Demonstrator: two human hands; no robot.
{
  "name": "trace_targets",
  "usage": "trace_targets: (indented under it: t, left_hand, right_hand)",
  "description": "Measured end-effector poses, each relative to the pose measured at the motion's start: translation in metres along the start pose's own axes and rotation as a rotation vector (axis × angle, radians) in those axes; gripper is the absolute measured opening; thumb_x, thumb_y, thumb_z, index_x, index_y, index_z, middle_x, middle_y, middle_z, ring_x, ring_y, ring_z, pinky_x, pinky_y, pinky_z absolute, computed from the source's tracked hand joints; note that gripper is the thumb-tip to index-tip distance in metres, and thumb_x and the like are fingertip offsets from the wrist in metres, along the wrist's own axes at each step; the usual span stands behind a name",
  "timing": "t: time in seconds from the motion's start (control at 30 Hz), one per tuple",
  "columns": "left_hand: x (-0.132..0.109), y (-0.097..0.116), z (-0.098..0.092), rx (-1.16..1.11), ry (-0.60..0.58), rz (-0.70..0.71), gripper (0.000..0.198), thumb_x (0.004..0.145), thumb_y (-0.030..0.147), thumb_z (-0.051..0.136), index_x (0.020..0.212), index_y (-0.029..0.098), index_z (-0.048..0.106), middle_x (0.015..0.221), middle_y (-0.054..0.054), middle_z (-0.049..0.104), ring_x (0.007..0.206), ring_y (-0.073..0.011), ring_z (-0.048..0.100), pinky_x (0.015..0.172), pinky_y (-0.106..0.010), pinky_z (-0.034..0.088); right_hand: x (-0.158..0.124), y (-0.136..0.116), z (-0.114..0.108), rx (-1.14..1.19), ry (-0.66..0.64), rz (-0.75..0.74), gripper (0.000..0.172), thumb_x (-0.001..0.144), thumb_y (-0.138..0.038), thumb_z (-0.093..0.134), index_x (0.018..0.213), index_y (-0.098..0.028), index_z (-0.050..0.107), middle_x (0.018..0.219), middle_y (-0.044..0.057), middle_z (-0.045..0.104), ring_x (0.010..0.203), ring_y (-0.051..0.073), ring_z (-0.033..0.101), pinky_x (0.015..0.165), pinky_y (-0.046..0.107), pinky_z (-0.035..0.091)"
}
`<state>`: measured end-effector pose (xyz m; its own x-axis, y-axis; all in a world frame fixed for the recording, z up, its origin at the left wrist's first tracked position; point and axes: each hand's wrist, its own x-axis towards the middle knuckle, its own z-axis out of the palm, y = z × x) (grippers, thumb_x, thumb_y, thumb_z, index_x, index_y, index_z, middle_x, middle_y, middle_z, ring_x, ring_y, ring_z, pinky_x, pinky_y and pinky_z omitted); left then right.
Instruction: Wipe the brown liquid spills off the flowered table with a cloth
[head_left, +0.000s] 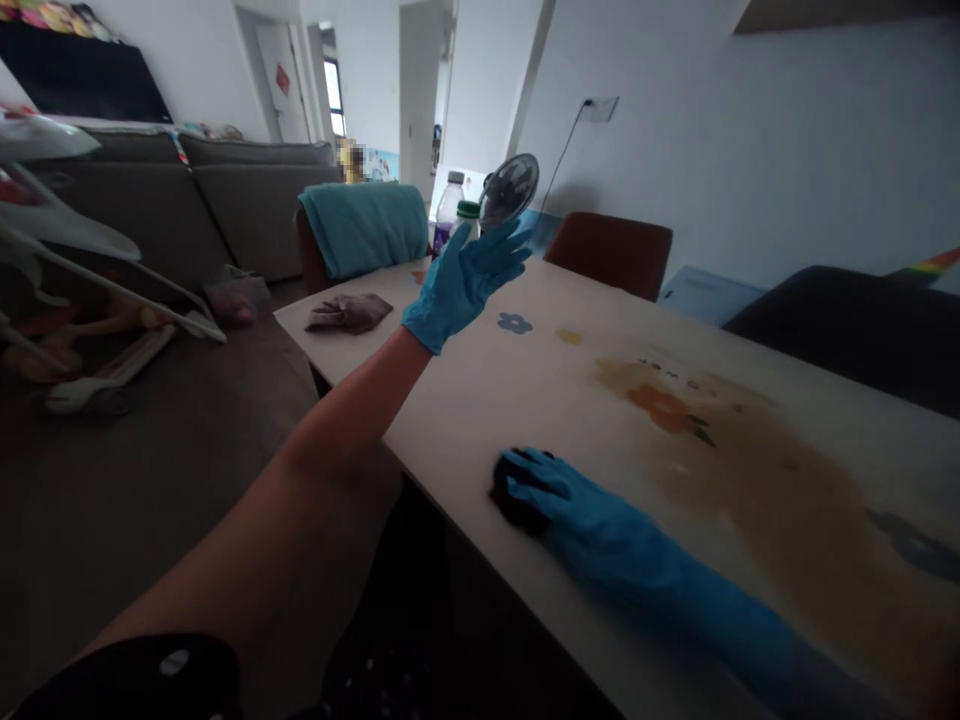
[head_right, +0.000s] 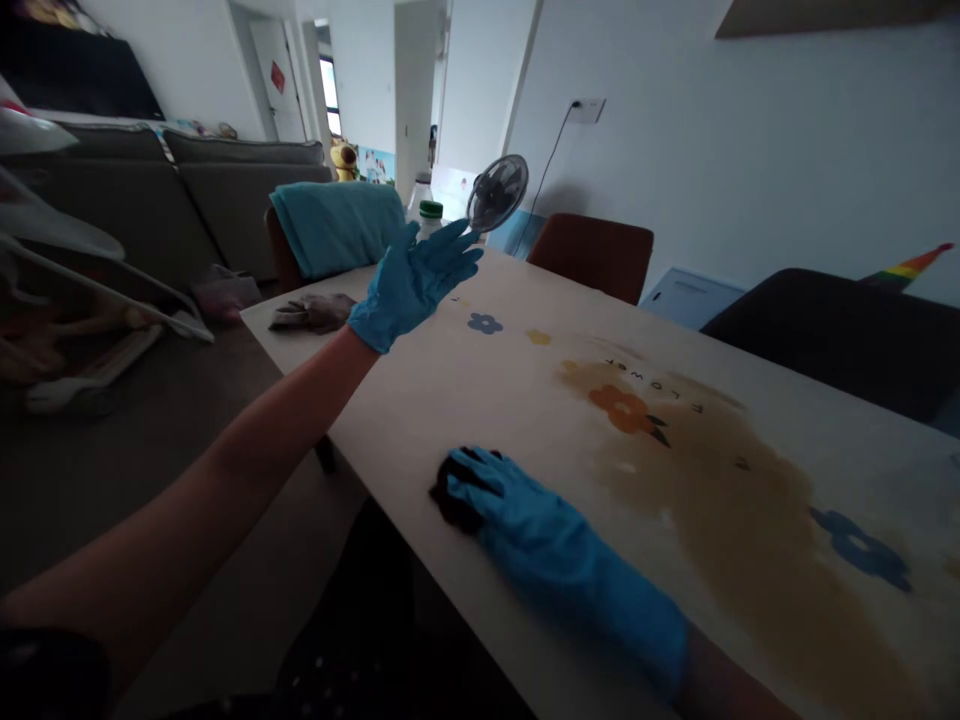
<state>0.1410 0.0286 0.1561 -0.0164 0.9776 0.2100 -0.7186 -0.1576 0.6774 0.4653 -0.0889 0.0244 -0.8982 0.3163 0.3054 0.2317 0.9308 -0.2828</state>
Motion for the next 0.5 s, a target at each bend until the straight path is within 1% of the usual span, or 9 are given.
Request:
trace_targets:
  t: [0.07,0.13,0.2,0.23,0.3,0.37,0.43,0.5]
  left_hand:
    - [-0.001,0.015,0.018,0.039,-0.056,0.002,0.072,0.134,0.05,0.019,0.136,0.011,0.08,0.156,-0.012,0.081,0.162,-0.0326,0.067,0.127,-0.046,0.063]
    - [-0.002,0.031,0.034,0.069,-0.1,0.001,0.079,0.133,0.05,0.015,0.121,0.012,0.083,0.138,-0.009,0.087,0.159,-0.0322,0.07,0.123,-0.047,0.066]
    - [-0.003,0.046,0.045,0.087,-0.163,0.005,0.085,0.133,0.05,0.01,0.112,0.012,0.083,0.125,-0.007,0.089,0.157,-0.0311,0.071,0.12,-0.046,0.069]
    - [-0.004,0.054,0.049,0.097,-0.203,0.011,0.087,0.132,0.049,0.008,0.11,0.012,0.084,0.121,-0.005,0.089,0.156,-0.0302,0.071,0.117,-0.045,0.071]
    - [-0.006,0.068,0.053,0.122,-0.285,0.022,0.091,0.132,0.049,0.006,0.107,0.011,0.085,0.115,-0.004,0.089,0.156,-0.0295,0.07,0.114,-0.041,0.071]
    - [-0.01,0.08,0.056,0.163,-0.32,0.026,0.092,0.13,0.051,0.008,0.106,0.011,0.086,0.114,-0.002,0.089,0.156,-0.0287,0.07,0.113,-0.038,0.071]
    - [-0.016,0.09,0.059,0.216,-0.293,0.024,0.092,0.127,0.052,0.007,0.105,0.013,0.087,0.116,0.002,0.09,0.152,-0.0273,0.073,0.109,-0.037,0.071]
    - [-0.021,0.097,0.062,0.249,-0.256,0.02,0.095,0.122,0.049,0.003,0.102,0.015,0.089,0.116,0.006,0.089,0.149,-0.0283,0.074,0.103,-0.037,0.071]
  right_hand:
    - [-0.028,-0.012,-0.006,0.04,-0.017,-0.054,0.076,0.118,-0.017,0.059,0.188,-0.045,0.047,0.186,0.005,0.054,0.174,0.03,0.049,0.138,0.06,0.05]
    - [-0.045,-0.018,-0.009,0.043,0.002,-0.052,0.082,0.117,-0.017,0.062,0.189,-0.049,0.043,0.184,0.004,0.056,0.172,0.03,0.051,0.136,0.056,0.053]
    - [-0.049,-0.018,-0.007,0.032,0.022,-0.058,0.084,0.116,-0.016,0.064,0.189,-0.05,0.042,0.182,0.004,0.059,0.17,0.029,0.054,0.134,0.054,0.055]
    - [-0.046,-0.014,-0.003,0.027,0.029,-0.071,0.084,0.115,-0.015,0.065,0.189,-0.049,0.043,0.181,0.004,0.06,0.169,0.03,0.055,0.134,0.055,0.055]
    - [-0.026,-0.006,0.009,0.016,0.036,-0.105,0.08,0.115,-0.013,0.063,0.187,-0.044,0.049,0.18,0.007,0.062,0.17,0.031,0.055,0.135,0.058,0.053]
    - [0.009,0.001,0.023,-0.006,0.027,-0.107,0.069,0.114,-0.012,0.06,0.179,-0.037,0.063,0.178,0.01,0.064,0.169,0.033,0.058,0.136,0.06,0.052]
    - [0.058,0.001,0.033,-0.013,-0.04,-0.077,0.06,0.114,-0.013,0.059,0.168,-0.031,0.075,0.178,0.011,0.065,0.167,0.037,0.06,0.137,0.064,0.052]
    - [0.113,-0.005,0.037,0.024,-0.104,-0.007,0.053,0.117,-0.022,0.064,0.167,-0.035,0.077,0.18,0.008,0.063,0.169,0.038,0.058,0.14,0.065,0.05]
